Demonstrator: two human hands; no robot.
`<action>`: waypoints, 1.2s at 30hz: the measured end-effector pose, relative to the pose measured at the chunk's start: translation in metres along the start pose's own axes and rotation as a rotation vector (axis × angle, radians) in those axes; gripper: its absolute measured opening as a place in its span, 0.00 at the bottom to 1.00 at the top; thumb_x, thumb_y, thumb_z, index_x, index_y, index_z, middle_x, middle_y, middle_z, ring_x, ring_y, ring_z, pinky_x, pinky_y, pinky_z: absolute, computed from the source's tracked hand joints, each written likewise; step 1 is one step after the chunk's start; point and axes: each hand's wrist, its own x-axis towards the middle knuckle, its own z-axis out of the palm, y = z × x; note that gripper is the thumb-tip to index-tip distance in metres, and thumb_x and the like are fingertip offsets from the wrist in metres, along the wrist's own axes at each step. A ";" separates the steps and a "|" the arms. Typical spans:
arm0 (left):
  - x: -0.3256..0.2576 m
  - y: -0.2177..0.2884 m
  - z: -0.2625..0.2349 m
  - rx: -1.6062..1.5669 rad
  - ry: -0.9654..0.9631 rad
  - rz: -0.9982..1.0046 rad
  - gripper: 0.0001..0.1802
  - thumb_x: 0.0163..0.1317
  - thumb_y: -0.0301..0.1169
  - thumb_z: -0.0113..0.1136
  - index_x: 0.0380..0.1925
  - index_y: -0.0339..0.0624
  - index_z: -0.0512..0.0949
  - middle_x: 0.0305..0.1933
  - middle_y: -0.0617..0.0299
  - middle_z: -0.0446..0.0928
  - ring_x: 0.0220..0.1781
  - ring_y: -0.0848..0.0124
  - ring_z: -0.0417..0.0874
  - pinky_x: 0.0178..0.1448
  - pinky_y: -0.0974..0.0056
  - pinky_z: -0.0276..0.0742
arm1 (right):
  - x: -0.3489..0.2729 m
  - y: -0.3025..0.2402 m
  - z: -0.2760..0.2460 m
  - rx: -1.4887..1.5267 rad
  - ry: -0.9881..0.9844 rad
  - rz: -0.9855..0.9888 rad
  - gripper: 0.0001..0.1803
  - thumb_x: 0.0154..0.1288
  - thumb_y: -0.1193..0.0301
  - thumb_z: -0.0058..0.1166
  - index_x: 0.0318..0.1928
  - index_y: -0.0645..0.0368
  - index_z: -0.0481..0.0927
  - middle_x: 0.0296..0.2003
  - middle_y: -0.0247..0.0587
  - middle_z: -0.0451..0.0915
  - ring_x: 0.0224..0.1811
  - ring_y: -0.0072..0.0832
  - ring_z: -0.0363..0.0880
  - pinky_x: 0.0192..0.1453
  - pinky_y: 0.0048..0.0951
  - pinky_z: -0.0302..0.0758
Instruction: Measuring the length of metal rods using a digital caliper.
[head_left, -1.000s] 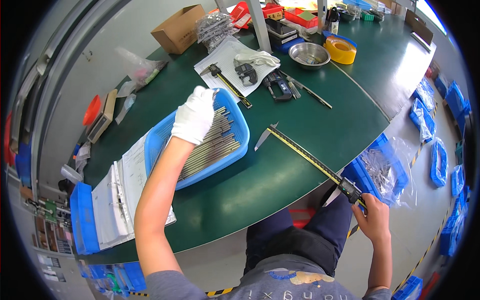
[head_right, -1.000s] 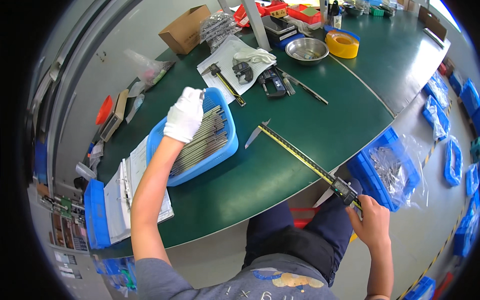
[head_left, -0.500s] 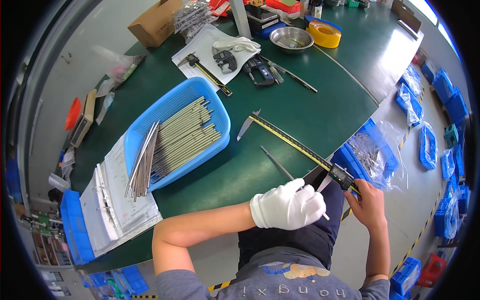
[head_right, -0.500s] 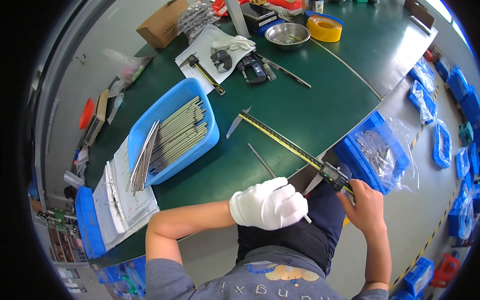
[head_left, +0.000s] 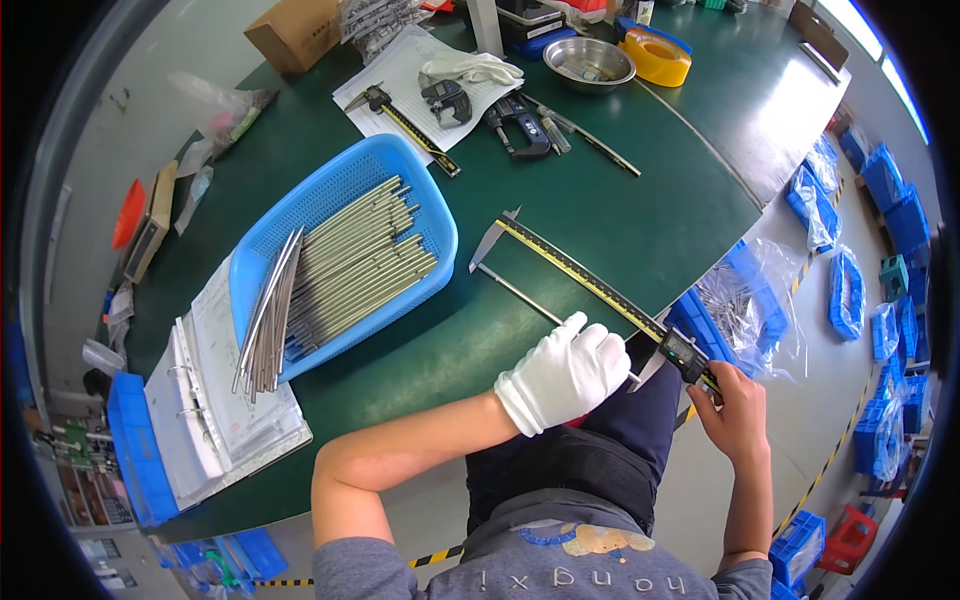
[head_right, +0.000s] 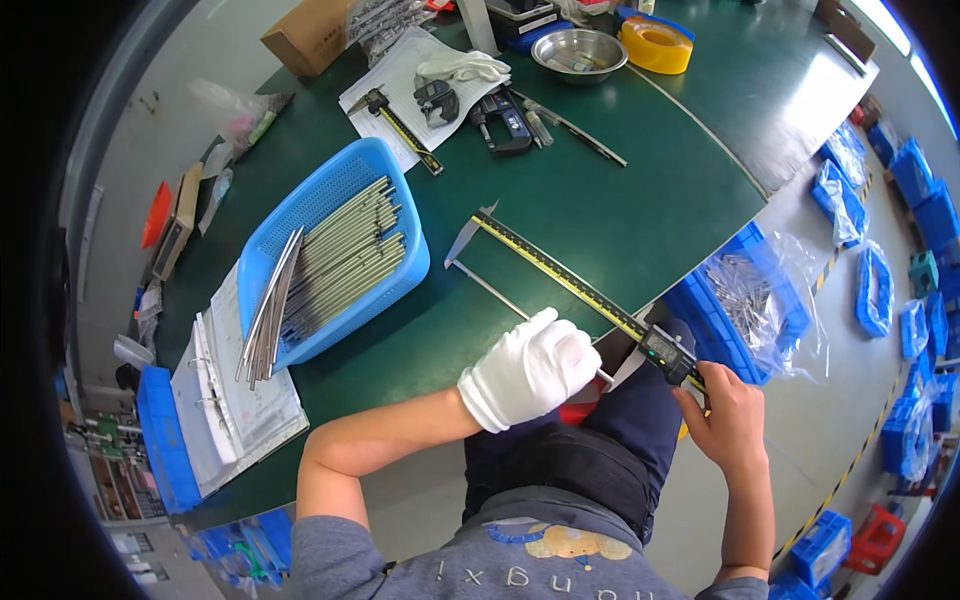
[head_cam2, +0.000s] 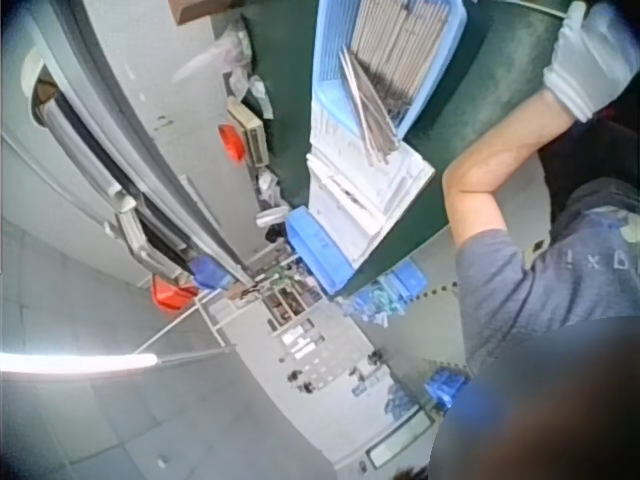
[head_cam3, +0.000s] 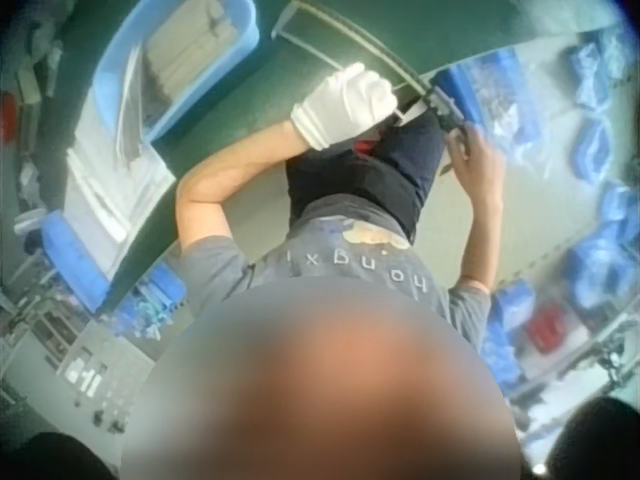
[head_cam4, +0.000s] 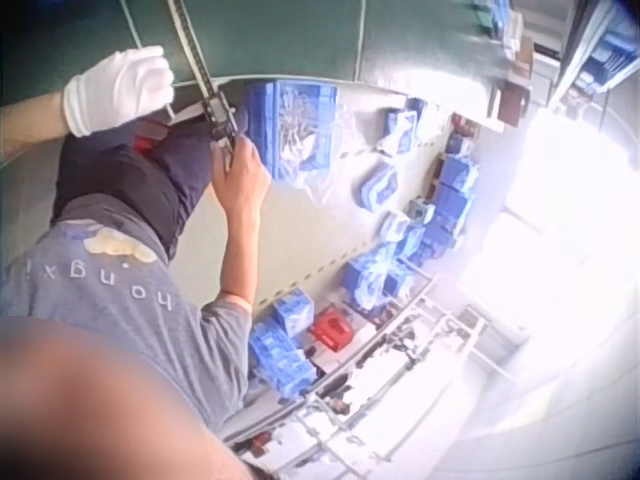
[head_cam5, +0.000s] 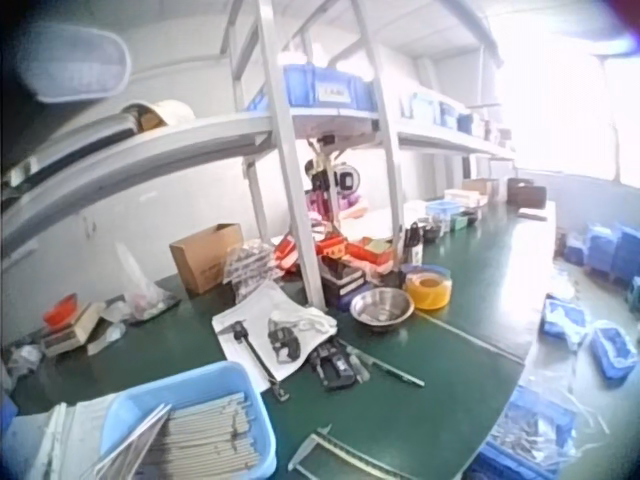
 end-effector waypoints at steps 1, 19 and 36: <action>0.000 0.000 0.001 0.002 -0.016 0.000 0.05 0.49 0.32 0.53 0.20 0.46 0.70 0.25 0.63 0.63 0.31 0.67 0.70 0.44 0.60 0.72 | 0.000 0.000 0.000 0.002 0.008 0.000 0.15 0.52 0.67 0.63 0.37 0.62 0.75 0.23 0.42 0.75 0.19 0.35 0.74 0.24 0.33 0.69; 0.002 -0.002 -0.004 -0.143 -0.042 -0.061 0.04 0.48 0.28 0.52 0.22 0.42 0.69 0.25 0.58 0.68 0.33 0.61 0.74 0.48 0.55 0.73 | -0.004 -0.002 0.000 0.013 0.002 0.014 0.15 0.53 0.68 0.63 0.38 0.61 0.74 0.26 0.42 0.76 0.20 0.34 0.76 0.26 0.32 0.70; 0.002 -0.013 -0.014 -0.262 -0.114 -0.115 0.11 0.43 0.21 0.58 0.30 0.43 0.78 0.33 0.57 0.74 0.36 0.56 0.78 0.40 0.58 0.79 | -0.006 0.003 0.001 -0.008 0.028 -0.004 0.17 0.55 0.62 0.62 0.39 0.58 0.74 0.28 0.41 0.77 0.26 0.41 0.77 0.25 0.36 0.70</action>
